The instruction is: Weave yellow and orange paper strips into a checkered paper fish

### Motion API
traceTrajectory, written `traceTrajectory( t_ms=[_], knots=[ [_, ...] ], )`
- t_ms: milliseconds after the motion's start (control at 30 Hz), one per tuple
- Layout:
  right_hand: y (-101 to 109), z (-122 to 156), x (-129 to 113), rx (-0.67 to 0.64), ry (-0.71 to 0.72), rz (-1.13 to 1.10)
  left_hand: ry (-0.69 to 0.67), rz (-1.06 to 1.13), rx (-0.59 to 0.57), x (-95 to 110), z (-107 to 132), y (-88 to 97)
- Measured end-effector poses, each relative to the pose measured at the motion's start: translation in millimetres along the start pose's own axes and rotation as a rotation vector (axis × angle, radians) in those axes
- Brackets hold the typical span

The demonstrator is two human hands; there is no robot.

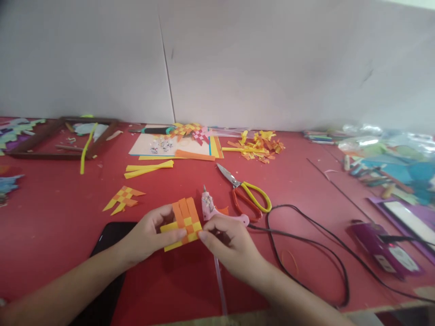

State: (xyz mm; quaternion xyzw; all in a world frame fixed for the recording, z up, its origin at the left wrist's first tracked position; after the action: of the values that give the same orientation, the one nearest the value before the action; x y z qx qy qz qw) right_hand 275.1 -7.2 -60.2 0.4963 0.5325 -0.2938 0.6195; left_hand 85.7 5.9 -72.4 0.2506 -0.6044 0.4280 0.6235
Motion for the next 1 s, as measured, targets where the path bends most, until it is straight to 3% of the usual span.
traceTrajectory(
  t_ms=[167,300,433,567,700,1000],
  knots=[
    [1,-2,-3,0.053,0.047,-0.02,0.017,-0.131,0.026,6,2,-3.7],
    [0,-3,-1,0.033,0.081,0.056,0.05,-0.189,0.112,5,2,-1.2],
    [4,-4,-3,0.054,0.149,0.197,0.075,-0.111,0.199,1,2,1.8],
    [17,-5,-3,0.132,0.213,0.504,0.141,0.1,0.345,-4,3,6.4],
    [27,-6,5,0.068,0.092,0.815,0.13,0.219,0.426,-4,-1,12.9],
    [32,3,5,-0.1,-0.033,0.984,0.072,0.317,0.466,-2,-6,19.1]
  ],
)
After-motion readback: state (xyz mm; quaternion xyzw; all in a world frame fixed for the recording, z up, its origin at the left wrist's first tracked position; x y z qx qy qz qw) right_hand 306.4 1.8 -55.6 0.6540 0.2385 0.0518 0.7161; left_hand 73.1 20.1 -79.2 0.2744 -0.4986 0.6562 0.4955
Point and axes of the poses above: each hand's wrist, its own z-axis away from the middle knuckle, its own y-axis out of the back of the hand, x = y × z, the point moved 3 cm from there along -z, towards the middle knuckle, and after that the axes turned 6 degrees about -z, right-handed, at the moved point
